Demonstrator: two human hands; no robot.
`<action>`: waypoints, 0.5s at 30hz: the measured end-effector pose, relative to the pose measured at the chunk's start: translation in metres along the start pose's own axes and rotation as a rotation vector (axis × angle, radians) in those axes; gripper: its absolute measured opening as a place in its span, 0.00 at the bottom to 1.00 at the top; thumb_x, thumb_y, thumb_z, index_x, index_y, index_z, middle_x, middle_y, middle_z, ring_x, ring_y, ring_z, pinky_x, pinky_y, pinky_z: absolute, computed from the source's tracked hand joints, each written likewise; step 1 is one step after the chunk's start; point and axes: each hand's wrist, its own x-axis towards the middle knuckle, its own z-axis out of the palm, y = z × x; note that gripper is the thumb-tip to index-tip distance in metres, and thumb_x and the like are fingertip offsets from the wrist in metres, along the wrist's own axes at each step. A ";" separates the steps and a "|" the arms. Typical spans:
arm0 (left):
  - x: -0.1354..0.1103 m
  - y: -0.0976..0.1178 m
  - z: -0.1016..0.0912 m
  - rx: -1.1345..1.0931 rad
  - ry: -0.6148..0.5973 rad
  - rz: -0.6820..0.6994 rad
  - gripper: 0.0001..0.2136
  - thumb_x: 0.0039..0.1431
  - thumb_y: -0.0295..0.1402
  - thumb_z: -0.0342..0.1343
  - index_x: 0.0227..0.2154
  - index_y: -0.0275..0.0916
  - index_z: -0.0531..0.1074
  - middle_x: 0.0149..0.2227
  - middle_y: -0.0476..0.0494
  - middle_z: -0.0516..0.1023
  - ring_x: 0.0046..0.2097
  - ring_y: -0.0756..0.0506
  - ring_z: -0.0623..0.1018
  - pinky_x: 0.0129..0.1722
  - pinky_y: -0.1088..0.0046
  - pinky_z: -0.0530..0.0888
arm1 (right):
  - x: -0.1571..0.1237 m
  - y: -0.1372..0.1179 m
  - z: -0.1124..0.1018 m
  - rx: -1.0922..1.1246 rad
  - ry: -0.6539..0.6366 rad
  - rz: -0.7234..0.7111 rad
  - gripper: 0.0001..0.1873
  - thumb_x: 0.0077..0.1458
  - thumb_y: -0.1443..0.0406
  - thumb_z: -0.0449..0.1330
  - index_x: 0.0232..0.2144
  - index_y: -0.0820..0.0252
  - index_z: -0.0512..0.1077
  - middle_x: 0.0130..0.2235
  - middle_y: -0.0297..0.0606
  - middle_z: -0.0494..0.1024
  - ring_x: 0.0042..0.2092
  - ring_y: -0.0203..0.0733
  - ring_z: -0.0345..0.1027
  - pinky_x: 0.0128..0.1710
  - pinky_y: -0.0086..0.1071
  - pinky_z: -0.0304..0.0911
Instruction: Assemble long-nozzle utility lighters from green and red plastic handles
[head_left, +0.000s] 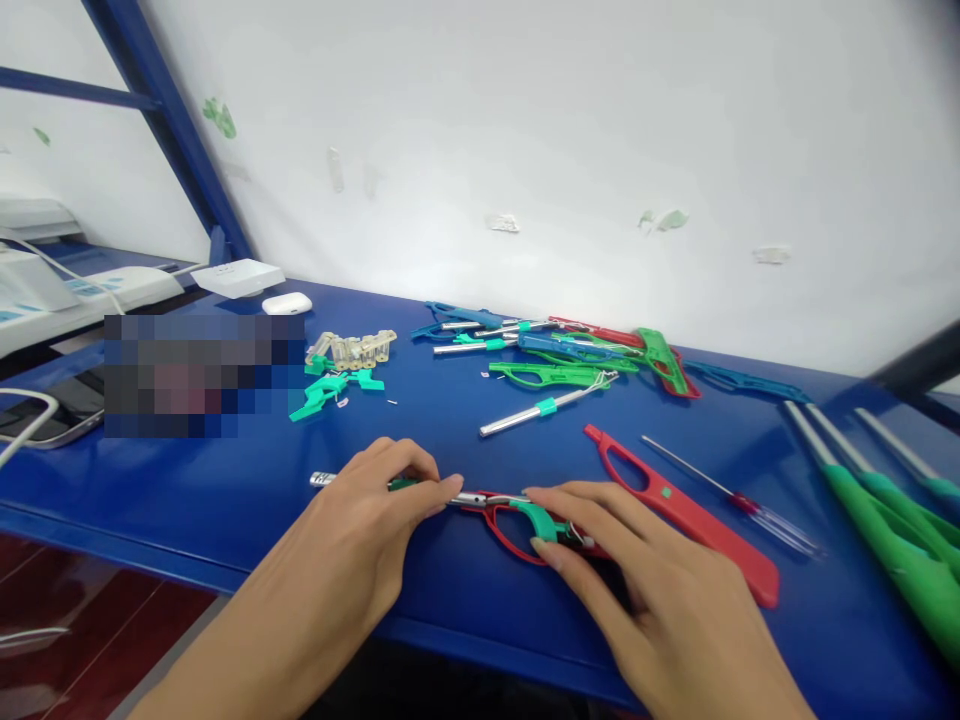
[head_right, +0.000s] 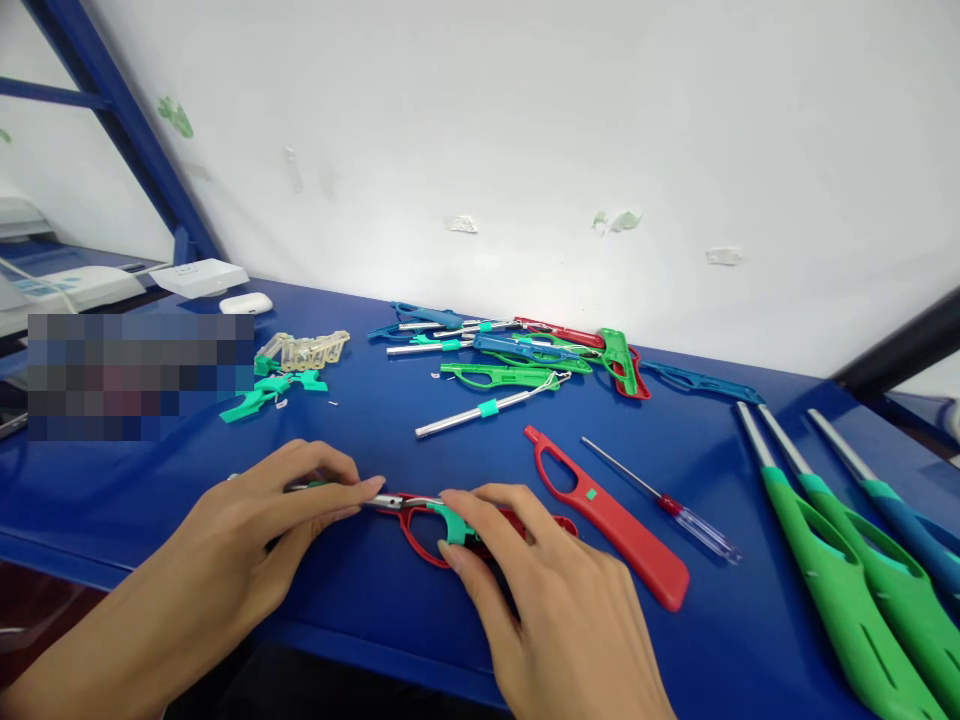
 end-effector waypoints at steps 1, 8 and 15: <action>0.000 0.000 0.000 -0.004 -0.002 0.003 0.22 0.68 0.19 0.43 0.45 0.43 0.82 0.42 0.43 0.77 0.38 0.46 0.78 0.33 0.73 0.72 | 0.000 0.000 0.000 -0.001 -0.005 -0.003 0.15 0.71 0.60 0.53 0.55 0.40 0.72 0.51 0.29 0.82 0.33 0.42 0.82 0.45 0.44 0.81; 0.000 -0.001 0.005 0.102 -0.017 0.050 0.23 0.66 0.16 0.42 0.47 0.40 0.81 0.41 0.40 0.77 0.40 0.41 0.75 0.40 0.61 0.72 | -0.001 0.001 0.000 0.014 -0.030 0.005 0.15 0.71 0.61 0.53 0.55 0.40 0.72 0.52 0.29 0.81 0.34 0.42 0.82 0.50 0.46 0.79; -0.003 0.012 0.008 0.051 0.022 -0.003 0.09 0.73 0.30 0.52 0.47 0.39 0.77 0.43 0.42 0.75 0.44 0.39 0.73 0.46 0.55 0.70 | 0.000 0.000 -0.001 0.041 -0.002 0.024 0.14 0.70 0.61 0.55 0.53 0.41 0.75 0.52 0.29 0.81 0.38 0.40 0.83 0.37 0.34 0.82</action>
